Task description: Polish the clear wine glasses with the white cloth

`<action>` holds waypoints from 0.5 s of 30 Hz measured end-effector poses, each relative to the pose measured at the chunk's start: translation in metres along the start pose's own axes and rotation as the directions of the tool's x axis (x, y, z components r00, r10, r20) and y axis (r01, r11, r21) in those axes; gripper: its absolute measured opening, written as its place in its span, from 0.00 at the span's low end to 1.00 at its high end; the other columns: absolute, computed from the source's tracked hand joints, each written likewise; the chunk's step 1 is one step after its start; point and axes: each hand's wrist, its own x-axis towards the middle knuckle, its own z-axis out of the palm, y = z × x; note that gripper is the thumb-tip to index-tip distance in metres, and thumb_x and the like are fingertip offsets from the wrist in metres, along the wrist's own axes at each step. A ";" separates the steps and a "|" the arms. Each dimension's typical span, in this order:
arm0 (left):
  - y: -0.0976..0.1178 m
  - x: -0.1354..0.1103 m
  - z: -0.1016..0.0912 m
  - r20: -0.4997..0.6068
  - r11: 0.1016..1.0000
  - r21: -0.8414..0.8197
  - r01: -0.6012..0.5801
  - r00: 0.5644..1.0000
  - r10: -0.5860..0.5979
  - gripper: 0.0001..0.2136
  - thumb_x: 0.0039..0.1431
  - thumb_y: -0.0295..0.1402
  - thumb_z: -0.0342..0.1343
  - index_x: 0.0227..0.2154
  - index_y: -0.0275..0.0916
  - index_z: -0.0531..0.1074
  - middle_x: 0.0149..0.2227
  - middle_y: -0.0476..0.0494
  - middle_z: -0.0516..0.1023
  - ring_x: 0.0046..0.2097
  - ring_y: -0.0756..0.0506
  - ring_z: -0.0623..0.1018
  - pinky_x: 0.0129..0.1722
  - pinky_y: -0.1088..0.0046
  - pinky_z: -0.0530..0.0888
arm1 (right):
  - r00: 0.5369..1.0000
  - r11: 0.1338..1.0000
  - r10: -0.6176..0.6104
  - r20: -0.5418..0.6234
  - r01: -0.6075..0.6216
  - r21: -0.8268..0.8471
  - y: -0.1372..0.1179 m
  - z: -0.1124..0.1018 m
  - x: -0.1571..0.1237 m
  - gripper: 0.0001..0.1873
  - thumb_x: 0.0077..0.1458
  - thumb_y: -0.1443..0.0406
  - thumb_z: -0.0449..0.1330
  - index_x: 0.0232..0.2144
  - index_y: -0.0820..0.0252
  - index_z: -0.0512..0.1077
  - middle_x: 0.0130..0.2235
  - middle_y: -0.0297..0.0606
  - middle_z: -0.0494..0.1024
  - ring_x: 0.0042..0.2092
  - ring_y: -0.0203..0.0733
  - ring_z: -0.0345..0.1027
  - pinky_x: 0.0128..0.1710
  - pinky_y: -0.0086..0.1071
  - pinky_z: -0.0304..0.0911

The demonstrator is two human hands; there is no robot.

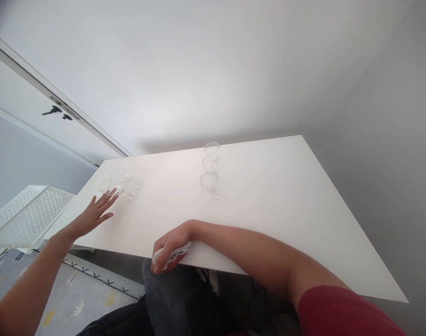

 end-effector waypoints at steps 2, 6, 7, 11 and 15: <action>0.015 -0.019 -0.006 -0.061 0.999 0.035 -0.038 0.997 0.040 0.32 0.73 0.50 0.40 0.75 0.57 0.37 0.77 0.50 0.40 0.77 0.33 0.43 0.73 0.40 0.46 | 1.000 1.000 0.002 -0.011 -0.002 0.005 0.000 0.000 0.000 0.21 0.54 0.54 0.72 0.24 0.63 0.70 0.24 0.28 0.65 0.23 0.29 0.59 0.20 0.26 0.52; 0.042 -0.043 -0.017 -0.092 0.995 0.090 -0.047 0.994 0.055 0.35 0.71 0.51 0.43 0.73 0.66 0.31 0.76 0.62 0.44 0.77 0.33 0.44 0.73 0.38 0.48 | 1.000 1.000 -0.011 -0.004 0.011 -0.005 -0.001 0.002 0.000 0.21 0.56 0.55 0.70 0.23 0.62 0.69 0.23 0.27 0.64 0.22 0.29 0.58 0.19 0.26 0.52; 0.045 -0.046 -0.018 -0.090 0.995 0.096 -0.029 0.995 0.038 0.35 0.70 0.51 0.43 0.73 0.68 0.30 0.75 0.65 0.45 0.77 0.33 0.44 0.73 0.37 0.50 | 1.000 1.000 -0.014 0.000 0.014 -0.010 -0.001 0.002 0.000 0.21 0.56 0.55 0.70 0.23 0.62 0.69 0.23 0.27 0.65 0.22 0.29 0.58 0.19 0.26 0.52; 0.048 -0.050 -0.009 -0.036 0.995 0.092 -0.029 0.999 0.033 0.35 0.70 0.51 0.44 0.72 0.67 0.30 0.75 0.63 0.45 0.77 0.30 0.44 0.70 0.34 0.55 | 1.000 1.000 -0.020 -0.001 0.020 -0.015 -0.003 0.003 -0.001 0.21 0.57 0.55 0.70 0.23 0.62 0.69 0.23 0.27 0.64 0.22 0.29 0.58 0.20 0.26 0.52; 0.059 -0.044 0.004 -0.019 0.995 0.048 -0.093 0.995 0.094 0.35 0.71 0.51 0.45 0.74 0.62 0.34 0.76 0.54 0.44 0.76 0.27 0.42 0.70 0.32 0.52 | 0.999 1.000 0.009 -0.034 -0.008 0.007 -0.001 0.003 0.001 0.22 0.53 0.55 0.72 0.22 0.63 0.69 0.23 0.27 0.64 0.22 0.29 0.57 0.20 0.25 0.52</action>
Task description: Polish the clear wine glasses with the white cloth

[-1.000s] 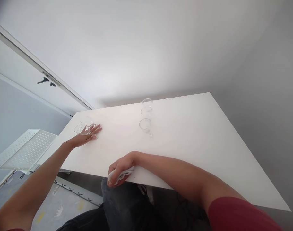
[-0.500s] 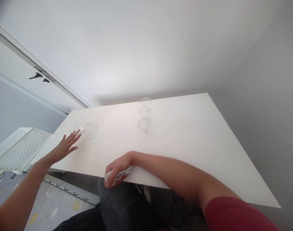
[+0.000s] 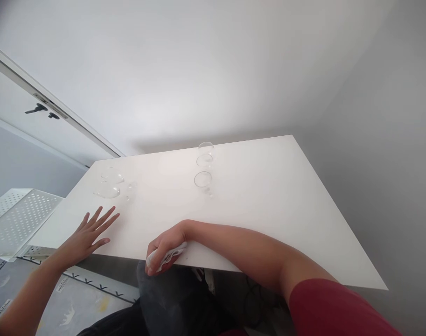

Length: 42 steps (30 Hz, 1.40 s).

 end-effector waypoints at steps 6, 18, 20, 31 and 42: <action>0.056 0.046 -0.028 0.009 0.976 -0.034 -0.214 0.977 0.215 0.38 0.68 0.57 0.49 0.74 0.61 0.39 0.77 0.55 0.44 0.77 0.30 0.40 0.74 0.38 0.45 | 1.000 1.000 0.021 0.020 -0.021 -0.004 0.005 -0.003 0.002 0.21 0.50 0.55 0.74 0.23 0.63 0.71 0.23 0.28 0.66 0.23 0.29 0.60 0.22 0.25 0.55; 0.160 0.223 -0.061 -0.068 0.754 -0.124 -0.645 0.764 0.642 0.43 0.66 0.61 0.47 0.75 0.55 0.35 0.77 0.48 0.39 0.76 0.28 0.30 0.70 0.31 0.30 | 1.000 0.999 -0.014 0.024 0.014 -0.034 0.003 -0.003 0.003 0.22 0.50 0.53 0.74 0.23 0.64 0.72 0.23 0.29 0.68 0.23 0.30 0.61 0.22 0.25 0.55; 0.166 0.242 -0.058 -0.080 0.723 -0.151 -0.674 0.738 0.670 0.42 0.67 0.60 0.46 0.75 0.54 0.34 0.77 0.47 0.40 0.76 0.29 0.30 0.70 0.32 0.30 | 0.999 0.999 -0.017 0.044 0.019 -0.038 0.003 -0.004 0.004 0.22 0.52 0.53 0.73 0.23 0.63 0.71 0.23 0.28 0.67 0.23 0.30 0.60 0.21 0.26 0.54; 0.180 0.289 -0.047 -0.080 0.694 -0.217 -0.686 0.721 0.688 0.39 0.69 0.59 0.45 0.75 0.54 0.38 0.78 0.48 0.38 0.76 0.27 0.30 0.69 0.31 0.27 | 0.999 1.000 0.028 0.020 -0.027 -0.010 0.011 -0.012 0.008 0.20 0.49 0.53 0.74 0.29 0.63 0.74 0.26 0.30 0.71 0.26 0.32 0.63 0.24 0.27 0.56; 0.222 0.319 -0.046 -0.153 0.679 -0.290 -0.675 0.733 0.663 0.42 0.65 0.63 0.47 0.75 0.53 0.44 0.78 0.51 0.35 0.76 0.25 0.30 0.69 0.34 0.26 | 0.998 0.994 -0.034 0.058 0.040 -0.100 0.006 -0.008 0.004 0.18 0.59 0.53 0.68 0.27 0.61 0.72 0.24 0.29 0.71 0.24 0.32 0.63 0.24 0.28 0.57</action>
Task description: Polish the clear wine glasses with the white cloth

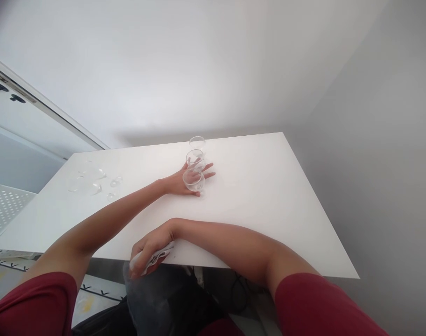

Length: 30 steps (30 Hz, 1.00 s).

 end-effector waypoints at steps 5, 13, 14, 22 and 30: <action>0.005 0.007 -0.001 0.021 1.000 -0.022 0.017 1.000 -0.016 0.41 0.66 0.64 0.45 0.75 0.51 0.47 0.78 0.50 0.34 0.76 0.25 0.32 0.70 0.37 0.28 | 1.000 1.000 -0.002 -0.014 0.002 0.006 -0.003 0.001 0.000 0.19 0.58 0.53 0.69 0.26 0.62 0.72 0.24 0.29 0.71 0.24 0.32 0.62 0.24 0.28 0.57; 0.014 0.005 -0.008 0.055 0.998 -0.039 0.052 0.997 -0.049 0.38 0.66 0.62 0.46 0.74 0.54 0.49 0.78 0.50 0.34 0.76 0.24 0.34 0.71 0.36 0.31 | 1.000 1.000 -0.011 -0.012 0.011 -0.018 -0.004 0.001 0.000 0.18 0.59 0.54 0.68 0.27 0.62 0.72 0.24 0.30 0.71 0.24 0.33 0.62 0.24 0.29 0.57; 0.014 0.004 -0.008 0.057 0.998 -0.037 0.055 0.997 -0.053 0.38 0.67 0.62 0.45 0.74 0.54 0.49 0.78 0.49 0.34 0.76 0.24 0.34 0.71 0.36 0.31 | 1.000 1.000 -0.009 -0.013 0.009 -0.015 -0.003 0.001 0.000 0.18 0.59 0.54 0.67 0.27 0.62 0.72 0.24 0.30 0.71 0.24 0.33 0.62 0.24 0.29 0.57; 0.017 -0.020 -0.004 0.049 0.991 -0.041 0.125 0.991 -0.123 0.38 0.66 0.62 0.45 0.74 0.55 0.49 0.78 0.48 0.36 0.77 0.25 0.36 0.69 0.35 0.27 | 1.000 1.000 0.010 -0.014 -0.010 0.009 0.002 0.000 0.001 0.18 0.59 0.55 0.67 0.26 0.61 0.71 0.24 0.29 0.68 0.24 0.32 0.60 0.24 0.29 0.55; 0.026 -0.074 -0.003 0.022 0.965 -0.041 0.259 0.966 -0.258 0.36 0.67 0.61 0.46 0.74 0.54 0.53 0.78 0.48 0.39 0.77 0.26 0.37 0.72 0.39 0.33 | 1.000 1.000 -0.005 -0.028 0.005 -0.003 0.000 0.003 -0.001 0.18 0.60 0.56 0.67 0.26 0.61 0.70 0.24 0.30 0.69 0.25 0.32 0.60 0.25 0.29 0.55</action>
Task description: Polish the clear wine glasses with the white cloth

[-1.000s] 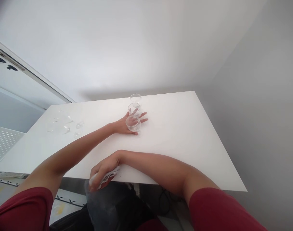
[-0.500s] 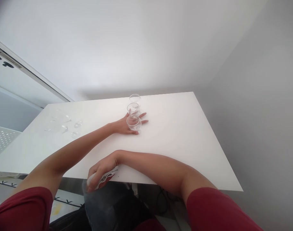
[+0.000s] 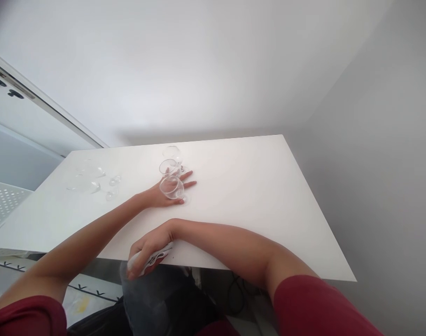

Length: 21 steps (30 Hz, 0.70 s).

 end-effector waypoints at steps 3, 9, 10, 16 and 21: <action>-0.010 -0.025 0.005 -0.029 0.997 0.029 0.073 0.997 -0.073 0.36 0.68 0.60 0.46 0.74 0.54 0.52 0.78 0.48 0.40 0.77 0.26 0.39 0.71 0.37 0.31 | 1.000 1.000 0.001 0.003 -0.001 0.020 -0.004 0.003 -0.001 0.20 0.60 0.56 0.67 0.24 0.61 0.67 0.22 0.28 0.66 0.23 0.31 0.58 0.23 0.28 0.53; -0.025 -0.073 0.015 -0.096 0.970 0.065 0.233 0.969 -0.227 0.34 0.70 0.59 0.44 0.74 0.55 0.51 0.78 0.49 0.39 0.77 0.29 0.40 0.73 0.41 0.37 | 0.999 1.000 0.028 -0.025 -0.028 0.006 -0.008 0.006 -0.003 0.20 0.59 0.56 0.68 0.24 0.61 0.68 0.24 0.28 0.66 0.24 0.31 0.60 0.24 0.27 0.55; -0.026 -0.081 0.016 -0.103 0.963 0.063 0.263 0.961 -0.256 0.34 0.70 0.58 0.44 0.74 0.55 0.50 0.78 0.50 0.39 0.77 0.28 0.40 0.73 0.41 0.38 | 0.999 1.000 0.023 -0.026 -0.023 0.009 -0.008 0.006 -0.003 0.19 0.59 0.56 0.68 0.25 0.61 0.68 0.24 0.29 0.67 0.25 0.31 0.61 0.24 0.27 0.55; -0.028 -0.125 0.023 -0.121 0.934 0.055 0.354 0.931 -0.346 0.34 0.71 0.56 0.44 0.75 0.57 0.46 0.78 0.52 0.37 0.77 0.29 0.41 0.73 0.42 0.41 | 0.998 0.999 0.034 -0.052 -0.033 0.028 -0.005 0.005 -0.003 0.18 0.57 0.56 0.69 0.25 0.62 0.71 0.24 0.29 0.68 0.25 0.31 0.61 0.25 0.27 0.55; -0.027 -0.156 0.032 -0.138 0.929 0.069 0.364 0.925 -0.353 0.35 0.71 0.55 0.45 0.75 0.56 0.43 0.78 0.51 0.35 0.77 0.29 0.39 0.74 0.43 0.41 | 0.998 0.999 0.037 -0.054 -0.035 0.042 -0.004 0.004 -0.002 0.18 0.56 0.55 0.70 0.26 0.62 0.71 0.25 0.29 0.70 0.26 0.31 0.62 0.25 0.27 0.57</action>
